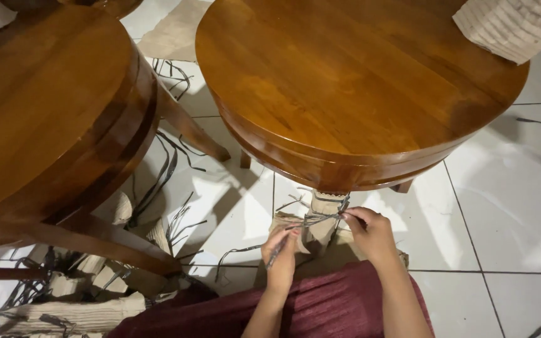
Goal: Wrapping wooden table legs with protective cardboard and securing them with string.
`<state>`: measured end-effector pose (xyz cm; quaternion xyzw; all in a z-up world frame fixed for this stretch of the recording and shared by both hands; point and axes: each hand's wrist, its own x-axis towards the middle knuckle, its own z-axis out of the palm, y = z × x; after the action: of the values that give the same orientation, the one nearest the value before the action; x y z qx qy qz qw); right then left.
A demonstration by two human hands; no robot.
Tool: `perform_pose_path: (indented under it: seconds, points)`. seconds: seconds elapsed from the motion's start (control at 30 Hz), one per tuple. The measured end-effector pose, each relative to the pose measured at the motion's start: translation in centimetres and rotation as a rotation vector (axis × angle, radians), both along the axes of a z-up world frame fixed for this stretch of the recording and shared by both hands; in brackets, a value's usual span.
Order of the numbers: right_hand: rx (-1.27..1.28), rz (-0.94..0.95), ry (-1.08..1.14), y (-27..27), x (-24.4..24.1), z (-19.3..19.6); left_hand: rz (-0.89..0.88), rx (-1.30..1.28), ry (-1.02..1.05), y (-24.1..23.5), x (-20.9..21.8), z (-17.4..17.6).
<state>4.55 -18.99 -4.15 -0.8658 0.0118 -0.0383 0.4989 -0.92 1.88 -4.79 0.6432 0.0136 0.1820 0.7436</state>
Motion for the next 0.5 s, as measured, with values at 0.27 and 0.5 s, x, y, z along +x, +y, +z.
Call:
perform_pose_path:
  seconds: [0.27, 0.5]
  points:
    - [-0.185, 0.061, 0.102, 1.1, -3.5, 6.1, -0.185, 0.048, -0.146, -1.1, 0.4, 0.2]
    - [-0.360, -0.088, 0.404, 0.2, -3.1, 4.9, -0.122, 0.349, -0.221, -0.9, 0.7, 1.7]
